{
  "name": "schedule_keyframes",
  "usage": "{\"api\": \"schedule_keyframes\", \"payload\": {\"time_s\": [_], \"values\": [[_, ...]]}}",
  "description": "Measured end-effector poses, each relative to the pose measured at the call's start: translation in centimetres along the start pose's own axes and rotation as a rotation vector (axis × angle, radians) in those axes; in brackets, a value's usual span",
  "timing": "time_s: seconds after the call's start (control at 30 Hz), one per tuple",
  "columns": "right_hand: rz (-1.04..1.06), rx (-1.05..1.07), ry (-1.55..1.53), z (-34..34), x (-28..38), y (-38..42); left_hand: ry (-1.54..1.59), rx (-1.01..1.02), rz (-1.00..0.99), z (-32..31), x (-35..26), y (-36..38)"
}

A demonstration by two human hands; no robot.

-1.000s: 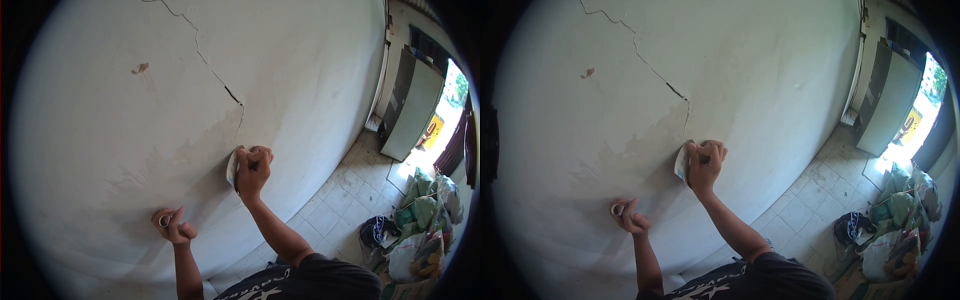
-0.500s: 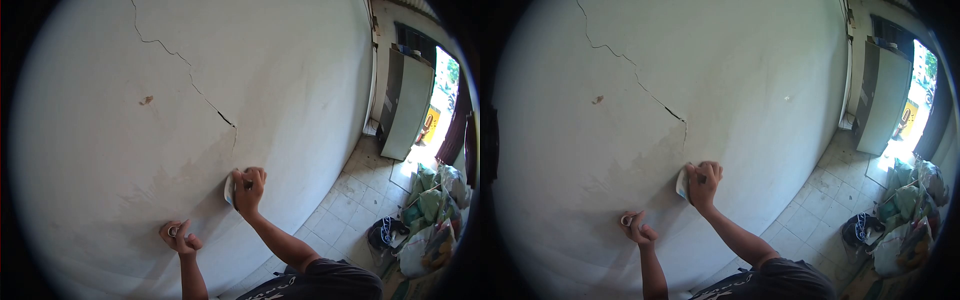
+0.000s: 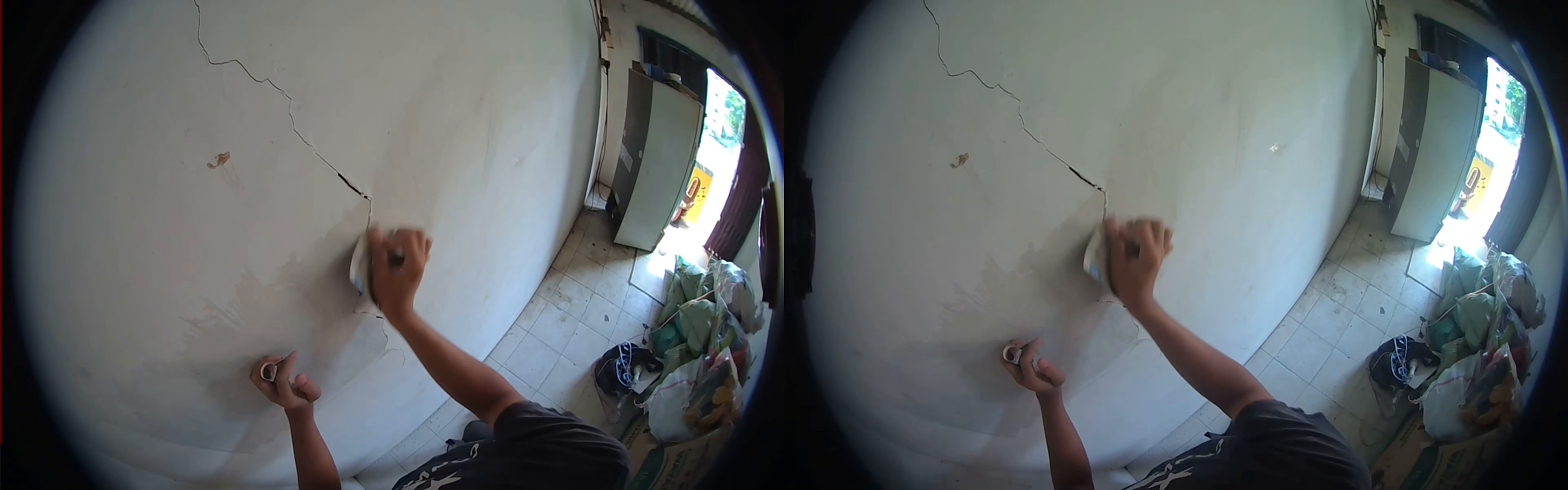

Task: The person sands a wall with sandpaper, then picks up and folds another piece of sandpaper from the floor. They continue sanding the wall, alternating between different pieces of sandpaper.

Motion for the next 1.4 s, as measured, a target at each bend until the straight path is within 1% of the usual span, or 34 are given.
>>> {"api": "schedule_keyframes", "payload": {"time_s": [0.07, 0.13, 0.17, 0.2, 0.27, 0.3, 0.33, 0.37, 0.4, 0.43, 0.5, 0.53, 0.6, 0.63, 0.67, 0.73, 0.8, 0.87, 0.9, 0.93, 0.97, 1.0, 1.07, 1.1, 1.13, 1.17, 1.2, 1.27, 1.3, 1.33, 1.4], "values": [[0.011, 0.007, 0.005, 0.1, -0.3, 0.5, -0.031, 0.023, -0.029, 0.0, -0.1, 0.0], [-0.021, -0.019, -0.056, -0.9, 0.7, -4.3, -0.032, 0.013, -0.031, -0.2, -0.2, -0.4], [-0.074, -0.026, -0.066, -1.1, 1.7, -6.8, -0.033, 0.008, -0.025, -0.1, -0.4, -0.4], [-0.082, -0.021, -0.059, -1.1, 1.4, -6.3, -0.032, 0.017, -0.020, -0.1, -0.4, -0.3], [0.003, 0.004, 0.009, -1.0, 1.2, -4.4, -0.029, 0.004, 0.024, -0.3, 0.0, -0.2], [0.049, 0.059, 0.004, -0.7, 0.2, -1.8, -0.022, -0.004, 0.022, -0.4, 0.2, -0.3], [0.065, 0.089, 0.017, -0.1, 0.3, -0.7, -0.039, 0.017, 0.012, -0.2, 0.2, -0.2], [0.038, 0.107, -0.011, -0.6, -0.6, -1.4, -0.061, 0.037, 0.004, -0.3, 0.2, -0.1], [0.006, 0.125, -0.041, -1.2, -0.9, -2.8, -0.063, 0.032, 0.002, -0.3, 0.1, -0.2], [-0.013, 0.098, -0.079, -1.9, -0.4, -5.7, -0.098, 0.035, 0.000, -0.3, 0.0, -0.3], [-0.035, 0.054, -0.111, -2.7, 1.9, -11.8, -0.136, 0.050, 0.000, -0.4, -0.2, -0.4], [-0.043, 0.056, -0.109, -2.8, 1.4, -11.2, -0.119, 0.030, -0.004, -0.4, -0.1, -0.4], [0.002, 0.035, -0.095, -2.7, 0.4, -8.9, -0.102, -0.003, -0.006, -0.5, -0.1, -0.4], [0.173, 0.018, -0.035, -2.2, 0.0, -5.7, -0.123, 0.013, -0.022, -0.4, -0.1, -0.4], [0.248, 0.076, -0.023, -1.2, -0.1, -3.8, -0.144, 0.031, -0.040, -0.2, -0.1, -0.4], [0.359, 0.027, 0.015, -0.9, -0.5, -6.7, -0.132, 0.035, -0.028, 0.0, 0.1, 0.1], [0.105, -0.086, 0.088, -2.2, -2.8, -14.1, -0.121, 0.059, -0.010, -0.4, 0.1, -0.1], [-0.139, -0.158, -0.275, -5.8, -8.3, -18.3, -0.157, 0.036, 0.022, -0.6, -0.5, -0.5], [0.203, -0.220, 0.126, -2.5, -2.5, -18.5, -0.162, 0.033, 0.023, -0.9, -0.6, -0.6], [0.398, -0.099, -0.030, -3.7, -3.4, -14.3, -0.176, 0.006, 0.034, -1.0, -0.6, -0.8], [0.729, -0.023, 0.836, -6.1, -3.1, -8.4, -0.190, -0.020, 0.041, -1.1, -0.6, -1.1], [0.729, -0.028, 0.828, -6.0, -3.5, -9.2, -0.196, -0.024, 0.035, -1.2, -0.6, -1.3], [0.615, 0.215, 0.431, -4.7, -5.6, -11.5, -0.194, 0.006, 0.071, -1.0, -0.9, -1.7], [0.559, -0.018, -0.047, -4.2, -7.9, -16.6, -0.185, -0.009, 0.118, -1.0, -1.2, -2.0], [0.238, -0.123, 0.051, -2.3, -6.6, -21.9, -0.197, -0.012, 0.118, -1.5, -1.7, -2.4], [0.149, -0.192, 0.107, -1.7, -6.2, -25.1, -0.150, -0.075, 0.175, -1.5, -2.1, -2.7], [0.143, -0.183, 0.105, -2.0, -6.5, -24.7, -0.101, -0.138, 0.232, -1.7, -2.5, -2.9], [0.312, -0.145, -0.089, -2.9, -5.8, -21.8, -0.090, -0.156, 0.221, -3.7, -4.3, -4.0], [0.601, -0.024, -0.142, -4.1, -6.1, -17.1, -0.072, -0.184, 0.208, -5.0, -5.4, -4.7], [0.717, 0.212, 0.428, -7.0, -7.1, -11.9, -0.081, -0.186, 0.206, -6.2, -6.6, -5.6], [0.982, 0.152, -0.196, -1.4, -4.0, -13.5, 0.001, -0.029, 0.197, -9.2, -9.2, -7.4]]}}
Point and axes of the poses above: each hand's wrist, its own y-axis away from the middle knuckle, its own z-axis out of the back of the hand, x = y × z, the point moved 6 cm from there along -y, towards the middle knuckle, and after that the axes turned 10 degrees about y, right-handed, at the moved point
